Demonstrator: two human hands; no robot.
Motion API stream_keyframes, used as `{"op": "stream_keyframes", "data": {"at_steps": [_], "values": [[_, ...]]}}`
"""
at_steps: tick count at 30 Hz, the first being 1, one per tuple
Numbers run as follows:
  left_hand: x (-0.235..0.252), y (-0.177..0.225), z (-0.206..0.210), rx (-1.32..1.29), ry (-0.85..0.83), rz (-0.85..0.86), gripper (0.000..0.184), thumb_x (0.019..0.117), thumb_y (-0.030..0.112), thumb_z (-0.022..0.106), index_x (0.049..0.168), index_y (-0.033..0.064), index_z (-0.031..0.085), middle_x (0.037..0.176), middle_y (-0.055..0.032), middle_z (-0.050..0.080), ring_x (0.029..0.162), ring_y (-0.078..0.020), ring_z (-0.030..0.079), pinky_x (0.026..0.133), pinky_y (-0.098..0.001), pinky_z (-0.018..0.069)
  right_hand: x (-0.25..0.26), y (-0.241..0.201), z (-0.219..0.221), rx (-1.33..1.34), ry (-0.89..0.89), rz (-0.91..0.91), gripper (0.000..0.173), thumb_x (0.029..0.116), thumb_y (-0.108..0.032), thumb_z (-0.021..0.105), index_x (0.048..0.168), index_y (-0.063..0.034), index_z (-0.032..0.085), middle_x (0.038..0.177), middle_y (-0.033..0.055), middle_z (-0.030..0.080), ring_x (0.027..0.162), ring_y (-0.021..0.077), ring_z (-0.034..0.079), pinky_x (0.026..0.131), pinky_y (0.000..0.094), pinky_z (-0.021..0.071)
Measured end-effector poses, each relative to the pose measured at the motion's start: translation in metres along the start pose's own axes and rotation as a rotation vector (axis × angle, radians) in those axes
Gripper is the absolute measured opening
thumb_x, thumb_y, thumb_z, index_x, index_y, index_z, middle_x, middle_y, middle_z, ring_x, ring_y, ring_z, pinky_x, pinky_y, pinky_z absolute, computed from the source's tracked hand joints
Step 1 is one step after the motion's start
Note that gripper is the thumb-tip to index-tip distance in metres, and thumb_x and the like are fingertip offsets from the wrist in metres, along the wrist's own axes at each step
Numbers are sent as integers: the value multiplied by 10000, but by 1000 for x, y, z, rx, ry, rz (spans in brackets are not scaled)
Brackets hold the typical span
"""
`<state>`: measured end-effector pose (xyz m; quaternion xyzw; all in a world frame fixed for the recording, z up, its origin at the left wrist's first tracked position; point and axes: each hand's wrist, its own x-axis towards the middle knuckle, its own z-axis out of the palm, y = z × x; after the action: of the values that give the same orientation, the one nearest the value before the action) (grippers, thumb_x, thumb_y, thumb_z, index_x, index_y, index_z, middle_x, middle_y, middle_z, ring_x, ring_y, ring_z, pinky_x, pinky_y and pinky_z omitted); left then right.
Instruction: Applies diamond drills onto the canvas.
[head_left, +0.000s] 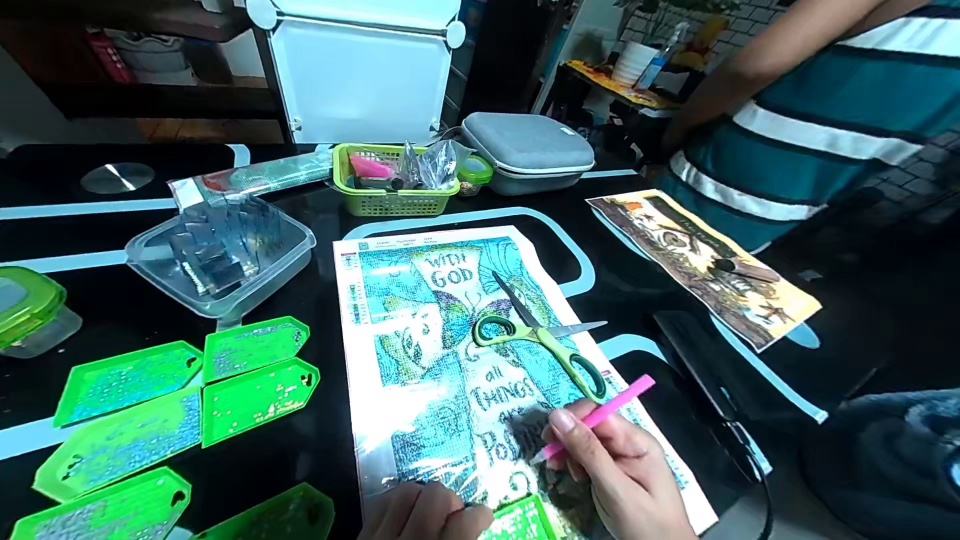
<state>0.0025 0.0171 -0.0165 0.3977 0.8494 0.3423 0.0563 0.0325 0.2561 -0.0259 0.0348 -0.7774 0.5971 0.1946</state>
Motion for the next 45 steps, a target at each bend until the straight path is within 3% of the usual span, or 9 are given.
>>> {"op": "stream_keyframes", "data": {"at_steps": [4,21,27,31,34,39,45], "values": [[0,-1,-1,-7,-21,2,467,844,418,807,1177,94,753,1032,-141,717,972,-338,667,862,-458,532,1,13,-3,-55,-1,-36,265,1089,-226,528,895,-94,651,746,-63,649,653,-40,608,592,123,514],[0,0,-3,-15,-26,-11,458,846,412,804,1174,95,757,1030,-144,719,956,-331,665,850,-449,529,0,20,-1,-162,-33,-109,277,1086,-222,537,892,-54,643,720,-30,635,650,-35,602,592,122,505],[0,0,-3,-17,-26,-17,458,847,415,804,1173,98,756,1035,-146,721,961,-339,668,851,-458,532,-2,17,-4,-398,-59,-229,289,1085,-278,534,927,-68,654,750,11,656,694,36,619,700,201,516],[-1,-1,-1,-21,-4,-5,451,842,411,809,1167,102,757,1026,-139,717,953,-331,664,847,-448,531,-1,14,-6,-100,-47,-69,253,1085,-229,539,923,-82,666,763,-53,671,681,-36,630,618,133,532],[-1,-1,-1,-23,-3,-3,458,840,409,811,1172,98,756,1027,-136,717,962,-329,665,853,-443,532,-7,2,-1,-10,-74,-46,239,1092,-227,524,943,-105,666,802,-56,694,717,-34,649,651,148,550],[-1,-1,-1,-34,0,-3,451,836,406,812,1161,97,760,1019,-135,715,957,-324,664,858,-446,530,-18,-6,15,-158,-187,-134,272,1078,-217,550,900,-39,652,762,50,660,756,68,637,796,246,506],[-1,-1,1,-20,17,2,447,831,412,815,1152,106,761,1020,-127,717,964,-310,670,872,-437,534,-18,-4,18,-184,-210,-163,267,1074,-207,556,894,-34,649,749,58,649,737,74,621,786,235,487]]}}
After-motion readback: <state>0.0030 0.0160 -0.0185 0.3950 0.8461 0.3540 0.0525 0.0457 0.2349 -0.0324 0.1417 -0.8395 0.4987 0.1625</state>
